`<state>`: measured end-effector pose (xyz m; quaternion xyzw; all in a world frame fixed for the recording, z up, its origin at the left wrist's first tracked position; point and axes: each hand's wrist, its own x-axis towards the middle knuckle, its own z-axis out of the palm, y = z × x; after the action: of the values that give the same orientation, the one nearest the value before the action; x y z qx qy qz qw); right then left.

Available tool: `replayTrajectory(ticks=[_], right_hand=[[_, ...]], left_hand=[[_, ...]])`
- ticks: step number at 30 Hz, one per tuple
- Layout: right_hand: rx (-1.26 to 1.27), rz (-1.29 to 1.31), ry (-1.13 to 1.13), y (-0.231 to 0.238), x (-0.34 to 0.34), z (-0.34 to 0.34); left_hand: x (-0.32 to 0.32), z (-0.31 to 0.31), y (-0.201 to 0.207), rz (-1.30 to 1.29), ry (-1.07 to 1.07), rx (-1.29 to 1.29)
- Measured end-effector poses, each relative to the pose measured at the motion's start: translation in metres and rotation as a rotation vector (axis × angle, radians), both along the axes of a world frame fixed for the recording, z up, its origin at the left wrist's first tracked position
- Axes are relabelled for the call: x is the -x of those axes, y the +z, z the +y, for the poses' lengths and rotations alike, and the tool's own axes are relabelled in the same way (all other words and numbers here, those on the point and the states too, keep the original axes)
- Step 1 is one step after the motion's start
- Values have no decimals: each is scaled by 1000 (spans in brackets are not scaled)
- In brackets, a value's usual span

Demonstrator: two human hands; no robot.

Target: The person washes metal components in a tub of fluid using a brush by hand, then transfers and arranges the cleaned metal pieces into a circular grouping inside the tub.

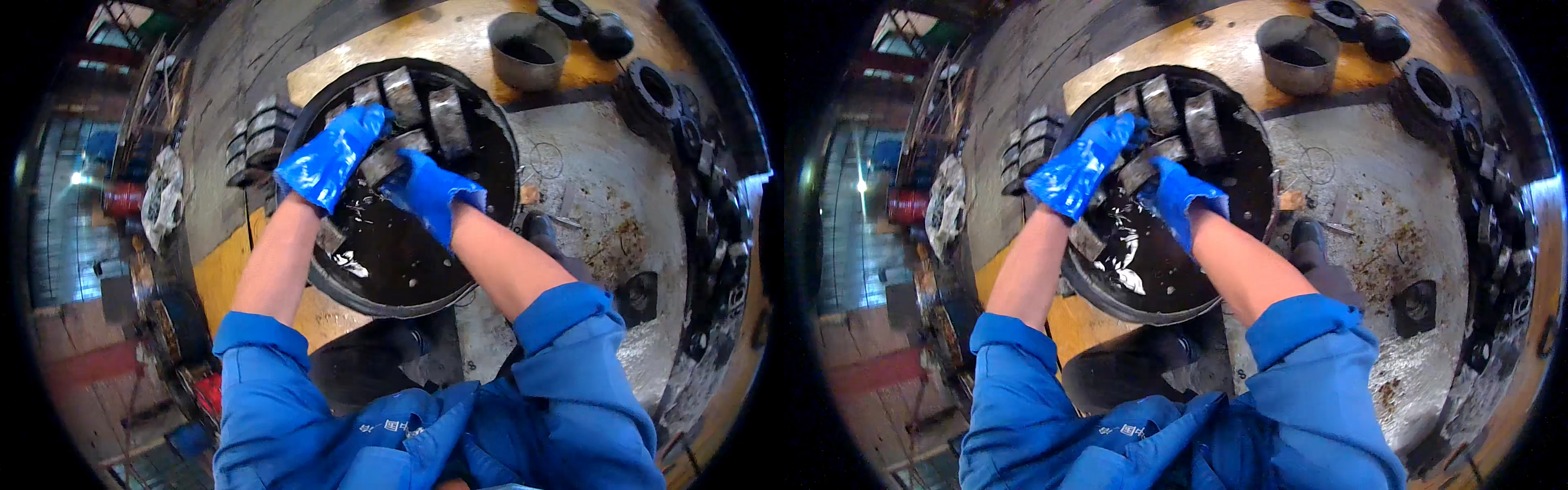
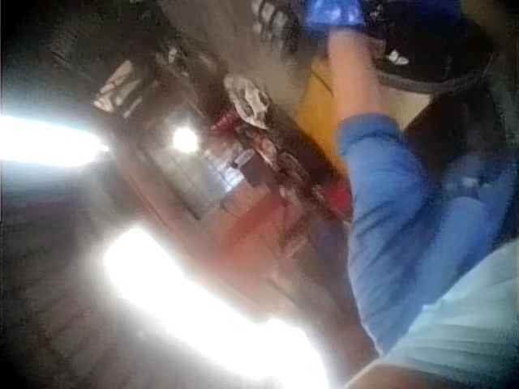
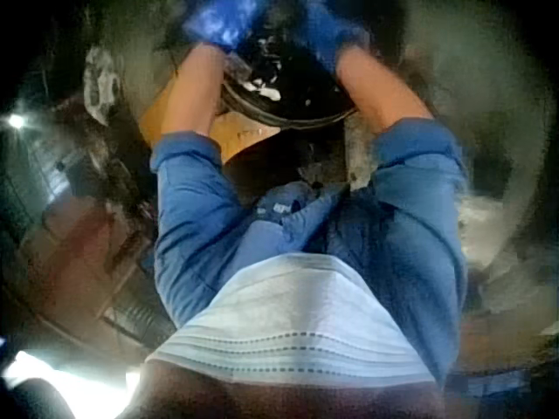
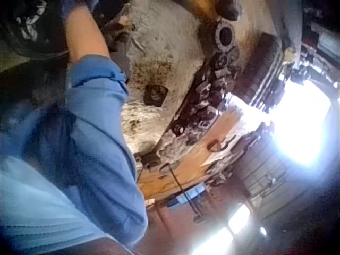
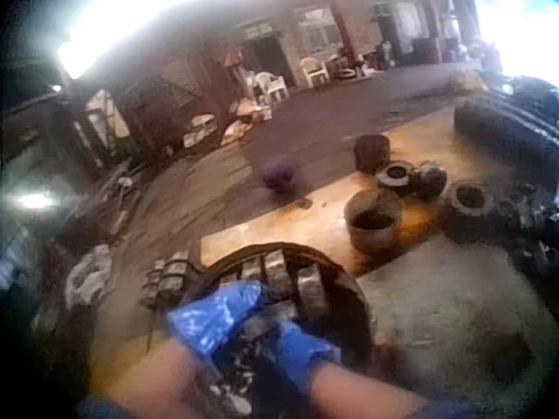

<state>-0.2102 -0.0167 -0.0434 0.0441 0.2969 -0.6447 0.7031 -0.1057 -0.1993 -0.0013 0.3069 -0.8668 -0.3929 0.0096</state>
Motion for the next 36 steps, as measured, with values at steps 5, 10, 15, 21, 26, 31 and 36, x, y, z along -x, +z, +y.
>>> replayTrajectory(ticks=[5,10,15,21,26,31,36], right_hand=[[-8,162,116,-31,-1,-5],[-32,604,414,-22,-35,-7],[100,1495,565,-18,-99,2],[293,2034,805,-12,-155,-17],[333,1704,799,-34,-143,-23],[305,1531,583,-65,-159,-12],[97,1442,510,-54,-213,-20]], left_hand=[[-74,7,71,371,311,-206],[-266,-1,37,455,713,-186],[-378,55,-24,488,1068,-226],[-490,85,-149,572,1341,-471],[-496,125,-187,547,1501,-606],[-509,162,-218,565,1516,-672],[-521,185,-228,575,1615,-765]])
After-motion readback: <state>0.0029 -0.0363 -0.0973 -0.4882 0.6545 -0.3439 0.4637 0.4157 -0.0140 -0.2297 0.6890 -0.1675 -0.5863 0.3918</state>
